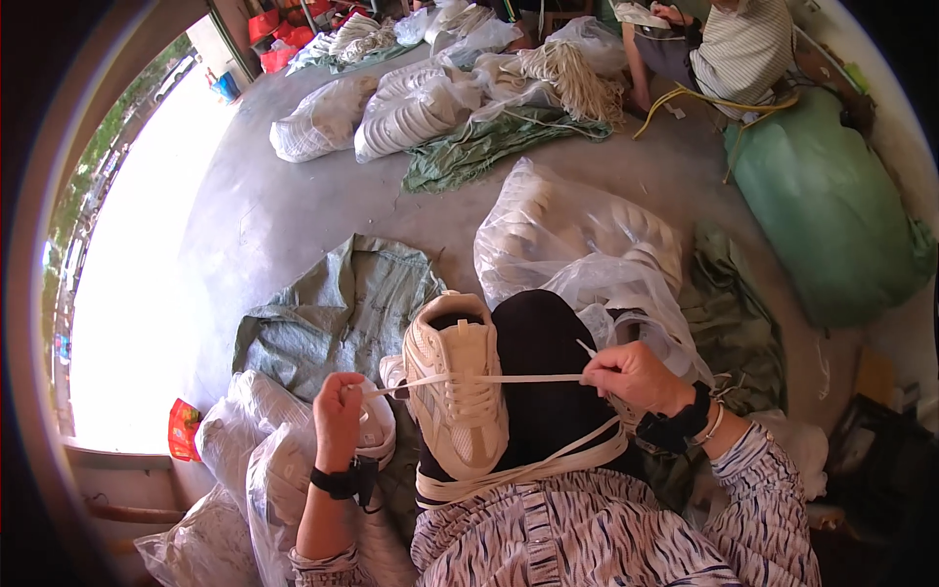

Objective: Threading white shoelaces through the eyelets of a cream-colored shoe in a workflow line.

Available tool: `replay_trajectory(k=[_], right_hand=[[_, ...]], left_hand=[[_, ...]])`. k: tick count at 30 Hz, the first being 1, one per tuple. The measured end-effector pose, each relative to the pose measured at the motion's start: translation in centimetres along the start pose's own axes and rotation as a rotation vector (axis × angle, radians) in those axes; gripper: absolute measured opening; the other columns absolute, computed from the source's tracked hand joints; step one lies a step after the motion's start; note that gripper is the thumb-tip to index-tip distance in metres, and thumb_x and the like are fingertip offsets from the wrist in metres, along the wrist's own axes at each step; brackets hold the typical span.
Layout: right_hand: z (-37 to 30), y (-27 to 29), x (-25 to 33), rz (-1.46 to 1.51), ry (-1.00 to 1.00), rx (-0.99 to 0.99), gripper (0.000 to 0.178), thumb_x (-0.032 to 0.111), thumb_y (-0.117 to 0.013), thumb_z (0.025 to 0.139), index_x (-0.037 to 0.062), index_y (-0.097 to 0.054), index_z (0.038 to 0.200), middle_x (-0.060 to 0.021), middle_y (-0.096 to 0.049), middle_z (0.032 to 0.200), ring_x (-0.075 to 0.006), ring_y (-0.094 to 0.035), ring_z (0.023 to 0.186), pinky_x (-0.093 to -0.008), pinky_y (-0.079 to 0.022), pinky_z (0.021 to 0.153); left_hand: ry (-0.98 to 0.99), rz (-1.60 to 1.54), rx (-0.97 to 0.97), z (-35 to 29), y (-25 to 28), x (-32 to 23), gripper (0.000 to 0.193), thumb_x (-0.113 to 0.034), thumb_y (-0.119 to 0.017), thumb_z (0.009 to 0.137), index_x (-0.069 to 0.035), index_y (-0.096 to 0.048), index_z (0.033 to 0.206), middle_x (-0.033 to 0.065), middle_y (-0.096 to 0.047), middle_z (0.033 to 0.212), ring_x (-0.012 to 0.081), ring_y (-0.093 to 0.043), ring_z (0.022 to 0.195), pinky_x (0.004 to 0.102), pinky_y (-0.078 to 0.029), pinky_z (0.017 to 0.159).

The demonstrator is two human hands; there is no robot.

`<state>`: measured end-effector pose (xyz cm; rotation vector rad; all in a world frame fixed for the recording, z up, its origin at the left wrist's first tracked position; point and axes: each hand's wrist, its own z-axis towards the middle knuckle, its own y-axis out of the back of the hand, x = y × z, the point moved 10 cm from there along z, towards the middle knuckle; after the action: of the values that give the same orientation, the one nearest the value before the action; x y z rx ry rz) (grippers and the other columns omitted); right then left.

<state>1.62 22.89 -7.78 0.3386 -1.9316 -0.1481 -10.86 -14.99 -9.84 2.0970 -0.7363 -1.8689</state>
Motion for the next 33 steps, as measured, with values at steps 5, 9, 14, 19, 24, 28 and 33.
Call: replay_trajectory(k=[5, 9, 14, 19, 24, 28, 33], right_hand=[[-1.3, 7.1, -2.0, -1.04, 0.221, -0.372, 0.029, 0.006, -0.052, 0.088, 0.0049, -0.055, 0.117, -0.0152, -0.066, 0.08, -0.0283, -0.064, 0.068, -0.0314, -0.048, 0.063], [0.9, 2.6, 6.5, -0.488, 0.29, -0.343, 0.036, 0.002, -0.05, 0.088, 0.0057, -0.047, 0.123, -0.0145, -0.065, 0.088, -0.0292, -0.064, 0.079, -0.0355, -0.05, 0.068], [2.7, -4.0, 10.3, -0.433, 0.585, -0.226, 0.018, 0.001, -0.053, 0.083, 0.0032, -0.054, 0.101, -0.0156, -0.062, 0.079, -0.0313, -0.063, 0.075, -0.0376, -0.05, 0.065], [3.0, -5.9, 8.3, -0.7, 0.485, -0.128, 0.007, 0.013, -0.059, 0.083, 0.0063, -0.057, 0.084, -0.0116, -0.061, 0.068, -0.0311, -0.062, 0.063, -0.0379, -0.048, 0.054], [3.3, -4.7, 8.9, -0.585, 0.489, -0.23, 0.01, 0.016, -0.061, 0.082, 0.0079, -0.058, 0.077, -0.01, -0.06, 0.065, -0.0309, -0.061, 0.062, -0.0384, -0.047, 0.054], [3.5, -5.3, 9.7, -0.645, 0.531, -0.213, 0.009, 0.013, -0.058, 0.079, 0.0059, -0.058, 0.073, -0.0138, -0.059, 0.06, -0.0328, -0.061, 0.059, -0.0413, -0.048, 0.053], [3.2, -6.2, 10.6, -0.754, 0.617, -0.213, 0.009, 0.012, -0.059, 0.077, 0.0053, -0.058, 0.071, -0.0119, -0.057, 0.07, -0.0291, -0.061, 0.067, -0.0385, -0.049, 0.057]], left_hand=[[-0.183, 0.241, 0.042, -0.3, -2.9, -3.1, 0.025, -0.007, -0.05, 0.09, 0.0, -0.054, 0.114, 0.0071, -0.066, 0.083, 0.0145, -0.061, 0.073, 0.0269, -0.047, 0.067], [-0.362, -0.161, -0.072, -1.2, -3.8, -11.0, 0.026, -0.007, -0.045, 0.094, 0.003, -0.051, 0.117, 0.0095, -0.067, 0.093, 0.014, -0.062, 0.078, 0.0275, -0.048, 0.077], [-0.124, -0.521, 0.169, -0.3, -7.5, -9.3, 0.018, -0.008, -0.045, 0.095, 0.002, -0.055, 0.107, 0.0068, -0.065, 0.089, 0.0114, -0.061, 0.075, 0.0224, -0.047, 0.073], [0.024, -0.286, 0.373, -2.1, -9.2, -8.0, 0.019, -0.014, -0.048, 0.095, 0.001, -0.06, 0.089, -0.0002, -0.059, 0.077, 0.0075, -0.05, 0.065, 0.0204, -0.042, 0.063], [-0.146, -0.123, 0.338, -1.4, -9.1, -9.2, 0.018, -0.011, -0.051, 0.091, 0.0, -0.059, 0.079, 0.0007, -0.055, 0.072, 0.0078, -0.049, 0.068, 0.0222, -0.04, 0.062], [-0.132, -0.178, 0.402, -1.2, -9.4, -9.2, 0.017, -0.011, -0.052, 0.089, 0.001, -0.058, 0.078, 0.0014, -0.054, 0.07, 0.008, -0.049, 0.067, 0.0229, -0.04, 0.062], [-0.073, -0.113, 0.498, -0.9, -10.0, -8.9, 0.02, -0.014, -0.053, 0.088, 0.001, -0.059, 0.077, 0.0012, -0.056, 0.069, 0.008, -0.049, 0.067, 0.0219, -0.04, 0.062]])
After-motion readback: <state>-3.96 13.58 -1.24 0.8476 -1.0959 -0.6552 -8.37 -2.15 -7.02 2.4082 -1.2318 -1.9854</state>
